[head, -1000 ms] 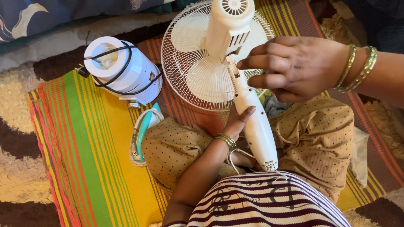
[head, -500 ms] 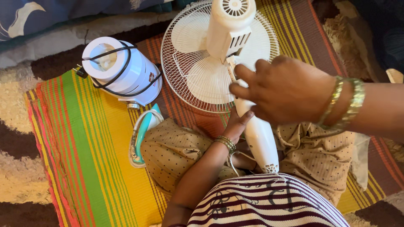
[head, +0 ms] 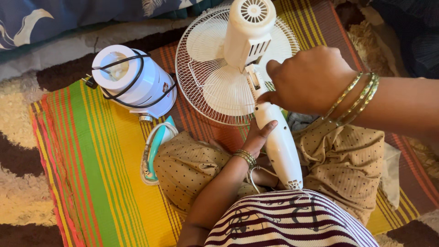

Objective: The person sits on a mat and uses a screwdriver to tighten screws on the neck and base of a white pedestal fan. They manipulate the fan's tilt mechanism and secure the casing while seated.

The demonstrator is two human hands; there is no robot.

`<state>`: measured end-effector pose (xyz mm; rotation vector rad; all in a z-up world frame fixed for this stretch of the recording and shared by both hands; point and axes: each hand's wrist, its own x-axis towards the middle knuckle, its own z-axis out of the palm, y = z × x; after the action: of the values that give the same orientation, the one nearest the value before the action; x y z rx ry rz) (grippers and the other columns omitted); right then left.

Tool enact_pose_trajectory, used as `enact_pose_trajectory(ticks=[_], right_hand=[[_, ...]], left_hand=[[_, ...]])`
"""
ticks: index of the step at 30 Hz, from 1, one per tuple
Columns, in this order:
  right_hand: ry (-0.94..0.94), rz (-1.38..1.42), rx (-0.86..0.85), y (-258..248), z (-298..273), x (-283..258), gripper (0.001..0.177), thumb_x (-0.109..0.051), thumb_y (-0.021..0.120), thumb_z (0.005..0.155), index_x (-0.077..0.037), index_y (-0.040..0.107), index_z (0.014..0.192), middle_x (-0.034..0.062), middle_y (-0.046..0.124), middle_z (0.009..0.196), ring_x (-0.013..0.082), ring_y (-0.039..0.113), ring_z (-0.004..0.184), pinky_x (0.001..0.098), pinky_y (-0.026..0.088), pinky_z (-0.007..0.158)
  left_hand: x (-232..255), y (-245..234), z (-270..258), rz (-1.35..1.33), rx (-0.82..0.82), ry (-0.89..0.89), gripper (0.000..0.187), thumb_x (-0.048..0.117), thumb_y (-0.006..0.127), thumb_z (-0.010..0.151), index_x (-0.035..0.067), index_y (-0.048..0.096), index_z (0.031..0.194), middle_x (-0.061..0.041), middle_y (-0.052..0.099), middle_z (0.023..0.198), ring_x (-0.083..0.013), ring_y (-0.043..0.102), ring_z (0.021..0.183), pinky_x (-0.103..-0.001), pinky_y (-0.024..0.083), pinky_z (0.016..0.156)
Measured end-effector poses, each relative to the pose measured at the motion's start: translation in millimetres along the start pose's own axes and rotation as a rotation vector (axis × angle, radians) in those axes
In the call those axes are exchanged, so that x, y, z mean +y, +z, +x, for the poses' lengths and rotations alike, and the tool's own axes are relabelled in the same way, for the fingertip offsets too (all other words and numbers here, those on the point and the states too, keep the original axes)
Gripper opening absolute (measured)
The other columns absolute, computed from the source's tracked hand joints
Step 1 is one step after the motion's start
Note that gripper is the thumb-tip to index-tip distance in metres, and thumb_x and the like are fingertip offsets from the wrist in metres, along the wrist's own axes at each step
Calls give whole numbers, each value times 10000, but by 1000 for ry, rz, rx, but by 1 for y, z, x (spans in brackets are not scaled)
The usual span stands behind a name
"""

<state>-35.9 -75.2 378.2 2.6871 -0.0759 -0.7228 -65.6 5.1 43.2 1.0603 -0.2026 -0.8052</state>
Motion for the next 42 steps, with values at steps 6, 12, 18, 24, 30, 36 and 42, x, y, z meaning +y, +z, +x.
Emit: enact_pose_trajectory(ticks=[6,12,18,24,30,36,42], right_hand=[[-119,-121,173,-10,-9,-4,495,-595,518,966,-136,649,1099,53,715,682,253,726,611,395,567,524],[-75,-151,101,-39,-27,-4,420,-562,527,996,-195,664,1146,15,695,708,224,700,603,381,554,537],[-64,-164,130,-39,-20,-1,433,-574,558,961,-192,657,1138,6,686,670,215,693,580,385,546,512],[-64,-246,304,-28,-19,10,370,-552,525,997,-221,679,1054,-10,644,563,209,648,479,366,498,452],[-94,-250,318,-24,-15,11,389,-545,531,989,-195,677,1076,-14,622,539,200,630,451,373,489,431],[-72,-213,232,-23,-11,5,382,-520,522,1007,-189,654,1144,-10,649,575,207,649,471,379,507,440],[-113,-167,199,-20,-11,0,398,-541,530,996,-178,659,1097,7,684,629,228,681,534,384,521,474]], left_hand=[[3,3,0,13,21,-14,785,503,786,790,13,517,1341,-87,649,1194,-200,623,1139,-376,510,996],[-3,1,2,-15,-2,3,737,491,804,806,-20,560,1278,-106,670,1124,-215,647,1060,-380,536,944],[0,3,1,-45,-16,-1,738,481,809,797,-6,551,1287,-108,666,1129,-204,648,1057,-376,542,941],[2,3,1,-27,-18,6,774,511,807,793,-34,548,1279,-128,660,1123,-221,645,1063,-388,544,946],[-2,2,1,-22,-6,-20,831,533,808,771,-23,506,1309,-132,642,1157,-222,632,1102,-387,535,966],[-4,1,3,-13,-12,-25,824,539,809,778,-16,505,1305,-127,648,1154,-218,638,1112,-385,535,978],[0,3,1,-29,-11,-20,806,534,817,771,-22,530,1280,-128,654,1113,-228,649,1059,-390,547,939]])
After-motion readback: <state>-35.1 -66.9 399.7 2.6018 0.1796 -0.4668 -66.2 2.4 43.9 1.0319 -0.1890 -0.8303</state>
